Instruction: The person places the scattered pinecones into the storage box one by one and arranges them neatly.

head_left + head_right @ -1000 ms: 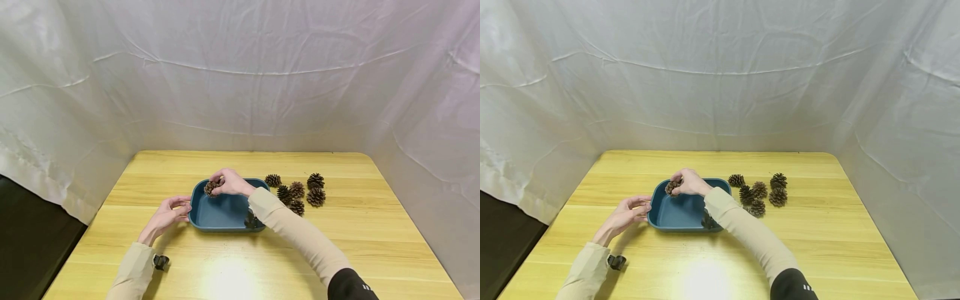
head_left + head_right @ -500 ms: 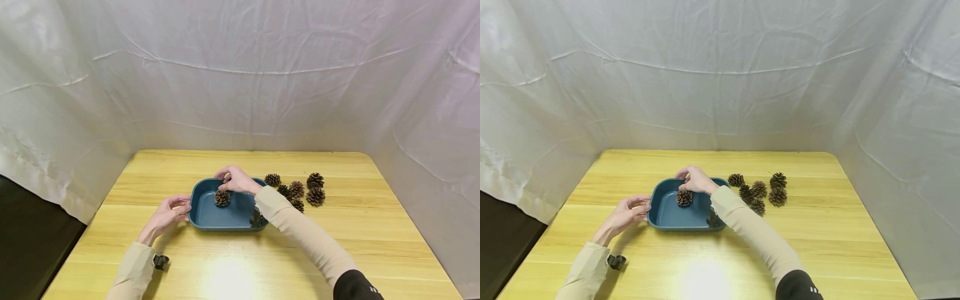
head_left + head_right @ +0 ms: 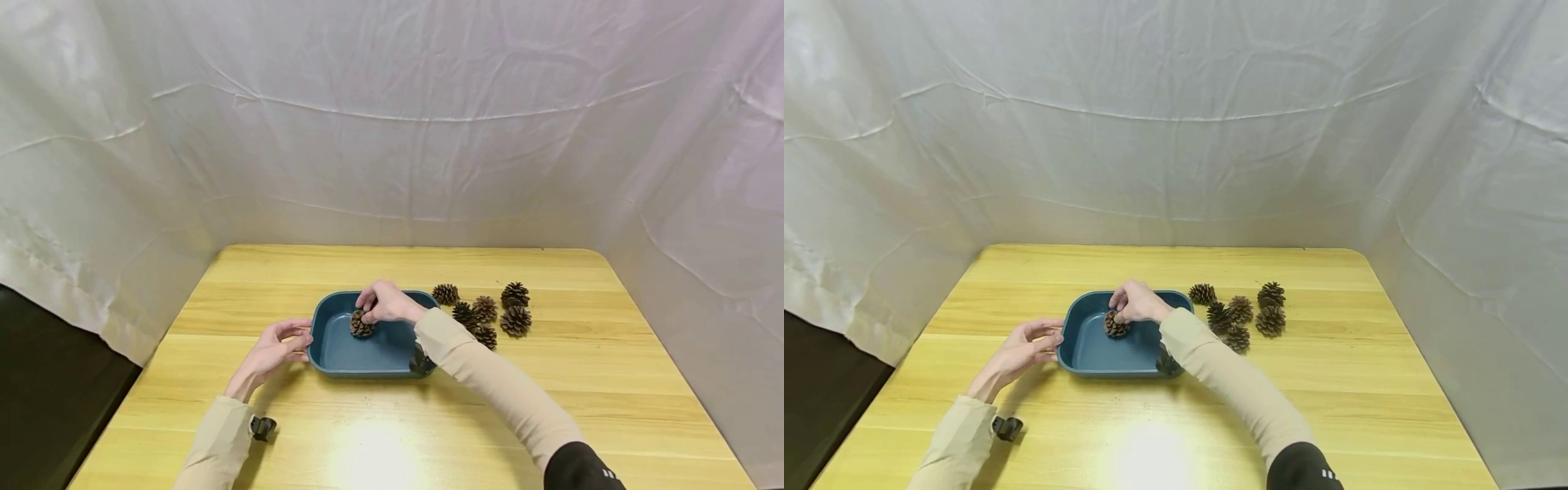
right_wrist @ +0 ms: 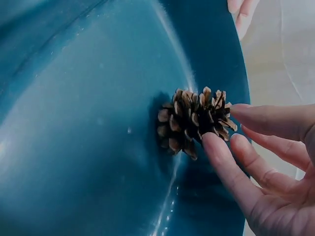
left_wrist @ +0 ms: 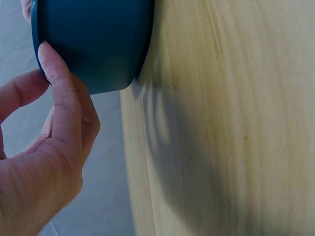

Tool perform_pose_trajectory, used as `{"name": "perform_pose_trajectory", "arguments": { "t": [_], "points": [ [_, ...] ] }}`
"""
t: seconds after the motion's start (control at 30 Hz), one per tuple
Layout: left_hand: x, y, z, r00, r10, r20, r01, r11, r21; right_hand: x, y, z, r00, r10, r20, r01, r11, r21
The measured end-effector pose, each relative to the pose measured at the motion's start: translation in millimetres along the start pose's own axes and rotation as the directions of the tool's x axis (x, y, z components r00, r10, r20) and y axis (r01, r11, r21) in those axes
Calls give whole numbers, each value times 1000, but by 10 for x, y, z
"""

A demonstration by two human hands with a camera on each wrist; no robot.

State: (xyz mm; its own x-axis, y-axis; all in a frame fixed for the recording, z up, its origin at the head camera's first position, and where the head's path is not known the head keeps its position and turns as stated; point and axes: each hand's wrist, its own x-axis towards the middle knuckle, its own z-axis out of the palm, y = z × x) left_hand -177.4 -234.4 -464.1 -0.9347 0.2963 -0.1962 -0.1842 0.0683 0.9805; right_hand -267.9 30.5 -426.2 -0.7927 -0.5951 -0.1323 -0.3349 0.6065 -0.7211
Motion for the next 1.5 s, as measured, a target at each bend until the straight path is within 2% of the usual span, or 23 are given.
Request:
{"name": "perform_pose_trajectory", "arguments": {
  "t": [0.23, 0.5, 0.63, 1.0, 1.2, 1.5],
  "points": [
    [0, -3, -3, 1000, -7, -8, 7, 1000, -2, 23, 16, 46, 999, -10, 31, 6, 991, 131],
    [-5, -3, -3, 1000, 0, -1, 0, 1000, -3, 24, 20, 59, 996, -40, 75, 24, 980, 197],
    [-4, -4, -4, 1000, 0, 0, 0, 1000, -11, 0, 2, 42, 995, -33, 98, 8, 970, 241],
    [-1, -6, -2, 1000, -6, -8, 6, 1000, 9, -7, 25, 32, 995, -13, 104, -16, 962, 272],
    [-4, -12, -1, 1000, 0, 3, 0, 1000, -11, -37, 41, -5, 993, -23, 116, -14, 950, 313],
    [-4, -32, 6, 1000, -3, -7, 3, 1000, -25, -216, 91, -112, 992, -30, 126, -21, 922, 386]
  ]
}}
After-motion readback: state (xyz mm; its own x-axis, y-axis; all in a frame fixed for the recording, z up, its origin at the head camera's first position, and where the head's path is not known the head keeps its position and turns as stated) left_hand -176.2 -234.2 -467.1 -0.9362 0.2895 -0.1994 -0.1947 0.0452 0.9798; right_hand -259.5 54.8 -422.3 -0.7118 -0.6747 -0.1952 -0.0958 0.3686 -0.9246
